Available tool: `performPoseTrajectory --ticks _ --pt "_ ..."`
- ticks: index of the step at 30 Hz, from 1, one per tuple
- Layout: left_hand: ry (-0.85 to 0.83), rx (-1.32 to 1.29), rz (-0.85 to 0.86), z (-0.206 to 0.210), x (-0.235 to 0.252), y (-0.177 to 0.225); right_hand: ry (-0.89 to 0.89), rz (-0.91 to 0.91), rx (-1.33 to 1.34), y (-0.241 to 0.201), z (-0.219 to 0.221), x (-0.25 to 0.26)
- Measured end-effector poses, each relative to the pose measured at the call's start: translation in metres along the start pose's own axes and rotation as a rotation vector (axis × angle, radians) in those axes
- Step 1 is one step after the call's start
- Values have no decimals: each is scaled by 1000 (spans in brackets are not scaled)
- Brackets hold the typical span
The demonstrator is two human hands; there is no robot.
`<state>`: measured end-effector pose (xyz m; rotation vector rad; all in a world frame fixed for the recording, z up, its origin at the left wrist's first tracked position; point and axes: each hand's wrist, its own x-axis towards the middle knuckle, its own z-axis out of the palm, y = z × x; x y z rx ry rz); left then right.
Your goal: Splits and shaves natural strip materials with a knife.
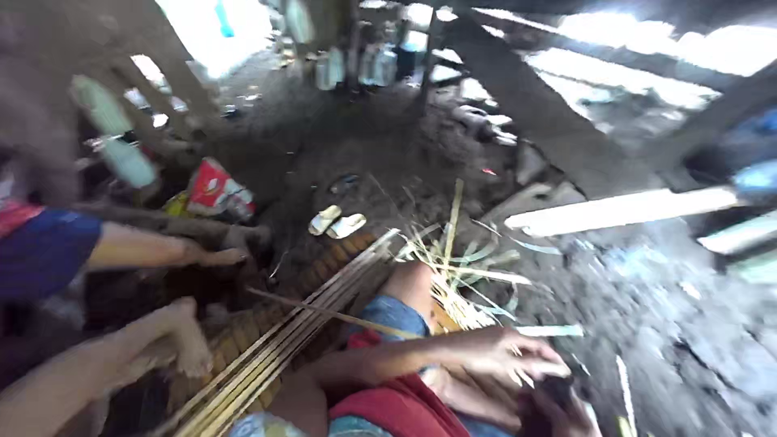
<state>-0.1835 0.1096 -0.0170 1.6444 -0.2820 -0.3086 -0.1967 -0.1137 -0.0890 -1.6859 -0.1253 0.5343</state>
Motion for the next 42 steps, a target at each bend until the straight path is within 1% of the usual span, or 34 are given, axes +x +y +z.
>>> performPoseTrajectory --ticks 1,3,5,7,9,14,19,24,32,34,38,42 --pt "3 -2 -13 -4 0 10 57 -2 20 -19 3 0" --pt "-32 -19 -112 -9 0 27 124 -37 95 -56 8 -5" --pt "-63 -73 -162 -9 3 29 113 -59 193 -84 7 -17" --pt "-77 -137 -157 -5 4 26 72 -89 215 -98 5 -28" --pt "-81 -167 -161 1 6 27 33 -117 215 -102 4 -37" --pt "-90 -157 -150 12 6 27 65 -112 140 -105 3 -51" --pt "-64 -193 -131 14 2 28 41 -108 184 -103 1 -53" --pt "-56 -208 -124 14 0 26 26 -148 115 -101 1 -51" --pt "-51 -231 -109 18 0 28 37 -183 84 -102 1 -52" --pt "-56 -210 -69 18 0 28 11 -184 82 -103 0 -52" --pt "-59 -158 69 15 -4 26 -30 -157 98 -111 2 -57" --pt "-86 -237 66 12 -9 29 -101 -137 126 -121 1 -60"
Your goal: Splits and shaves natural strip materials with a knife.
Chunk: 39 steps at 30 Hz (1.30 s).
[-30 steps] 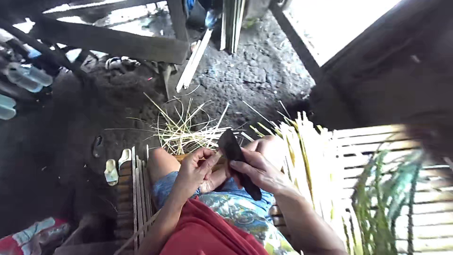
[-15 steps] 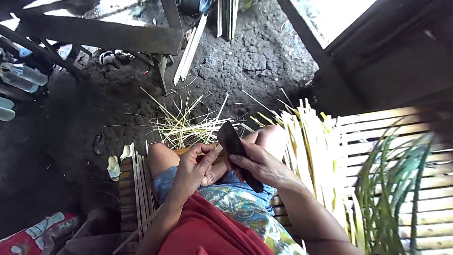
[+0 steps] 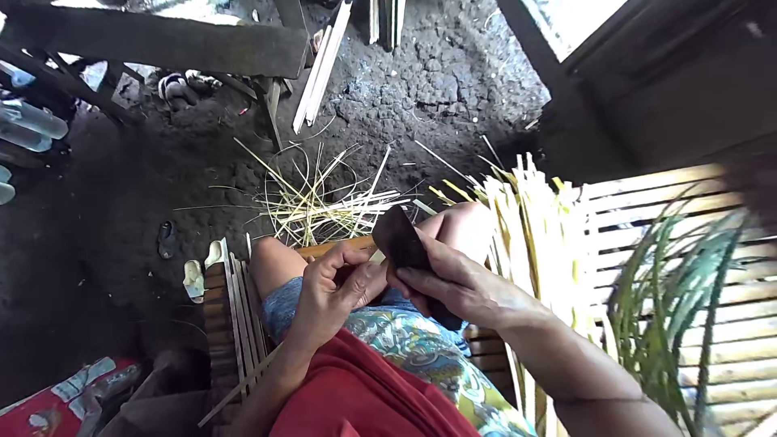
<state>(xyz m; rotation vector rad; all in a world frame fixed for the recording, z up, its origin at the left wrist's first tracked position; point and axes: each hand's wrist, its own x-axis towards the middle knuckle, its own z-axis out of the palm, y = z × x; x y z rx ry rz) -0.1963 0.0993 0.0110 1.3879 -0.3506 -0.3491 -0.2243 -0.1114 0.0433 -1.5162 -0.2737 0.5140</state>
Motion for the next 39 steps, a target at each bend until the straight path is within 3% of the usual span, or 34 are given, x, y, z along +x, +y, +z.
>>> performPoseTrajectory --ticks 7,12,19,28,35,39 --pt "-98 -109 -35 1 -9 5 -164 74 90 -13 -7 4" --pt "-39 -146 -76 2 -10 5 -84 20 203 1 4 7" --pt "62 28 -1 6 -4 1 186 -157 -161 9 17 -3" --pt "99 28 -7 9 -3 2 311 -184 -189 19 35 -3" --pt "46 84 74 3 -4 2 229 -146 -110 14 32 -4" --pt "-4 48 34 -2 -5 2 115 -113 -64 9 23 -3"
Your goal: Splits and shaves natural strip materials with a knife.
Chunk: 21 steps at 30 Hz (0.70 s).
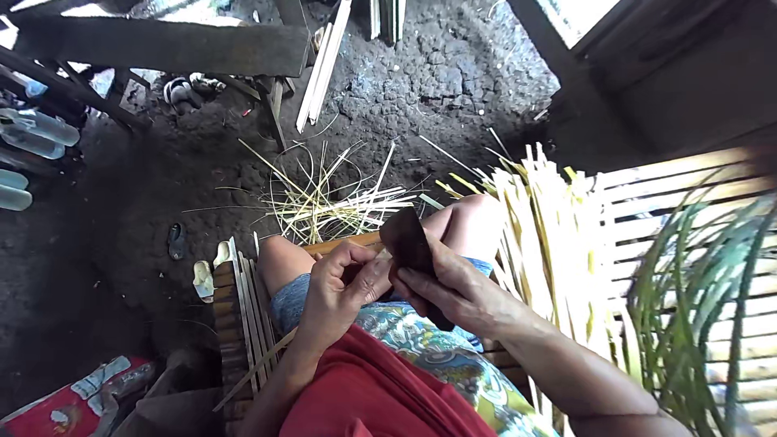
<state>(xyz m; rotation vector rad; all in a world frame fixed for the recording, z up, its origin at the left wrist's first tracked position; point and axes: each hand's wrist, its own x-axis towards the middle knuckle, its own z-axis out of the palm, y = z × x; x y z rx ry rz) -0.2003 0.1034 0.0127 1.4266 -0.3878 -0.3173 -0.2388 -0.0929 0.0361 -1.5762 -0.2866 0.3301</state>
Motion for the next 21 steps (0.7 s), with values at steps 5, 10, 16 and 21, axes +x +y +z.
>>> performPoseTrajectory --ticks 5,10,16,21 --pt "-74 -76 -57 -3 -4 4 -141 64 17 -9 -11 5" --pt "-45 -188 -121 2 -4 4 -178 156 320 -3 -14 9" --pt "-620 -185 -96 -24 23 9 158 -151 -184 -2 -21 -4" --pt "-830 -352 122 -2 73 -7 309 -435 -234 -8 -18 -12"
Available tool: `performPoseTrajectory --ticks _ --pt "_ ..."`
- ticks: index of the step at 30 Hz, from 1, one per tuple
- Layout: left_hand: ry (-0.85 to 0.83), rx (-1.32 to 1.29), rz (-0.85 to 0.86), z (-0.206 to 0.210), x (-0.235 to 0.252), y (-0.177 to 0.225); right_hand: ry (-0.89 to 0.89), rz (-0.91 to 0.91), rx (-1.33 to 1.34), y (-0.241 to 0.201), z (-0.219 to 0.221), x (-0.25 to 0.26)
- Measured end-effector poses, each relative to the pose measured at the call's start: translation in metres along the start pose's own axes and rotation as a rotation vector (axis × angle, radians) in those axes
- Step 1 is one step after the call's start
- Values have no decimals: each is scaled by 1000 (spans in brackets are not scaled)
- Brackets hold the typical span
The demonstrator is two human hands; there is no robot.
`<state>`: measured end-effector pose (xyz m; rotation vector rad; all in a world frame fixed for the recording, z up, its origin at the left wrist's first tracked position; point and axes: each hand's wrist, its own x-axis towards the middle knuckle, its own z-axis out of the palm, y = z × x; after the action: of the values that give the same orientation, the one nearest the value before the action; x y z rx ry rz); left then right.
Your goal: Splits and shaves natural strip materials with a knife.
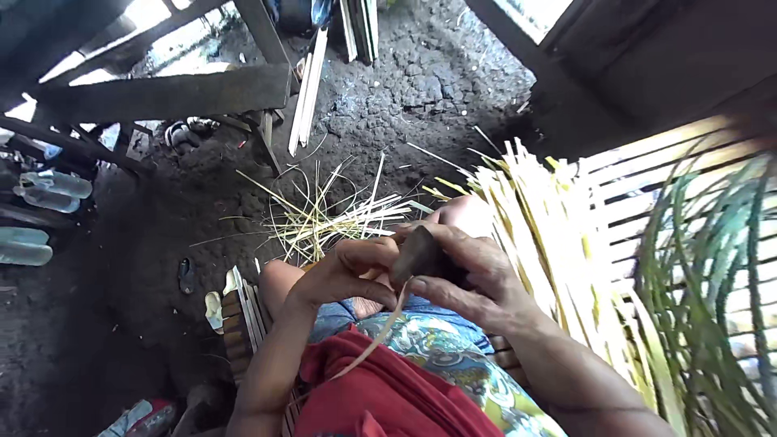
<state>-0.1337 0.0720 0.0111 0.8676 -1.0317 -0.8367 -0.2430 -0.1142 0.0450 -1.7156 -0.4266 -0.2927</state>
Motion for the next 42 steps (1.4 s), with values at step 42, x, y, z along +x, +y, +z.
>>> performPoseTrajectory --ticks 42 --pt "1435 -796 169 -55 24 -97 -378 88 -100 9 -20 -42"
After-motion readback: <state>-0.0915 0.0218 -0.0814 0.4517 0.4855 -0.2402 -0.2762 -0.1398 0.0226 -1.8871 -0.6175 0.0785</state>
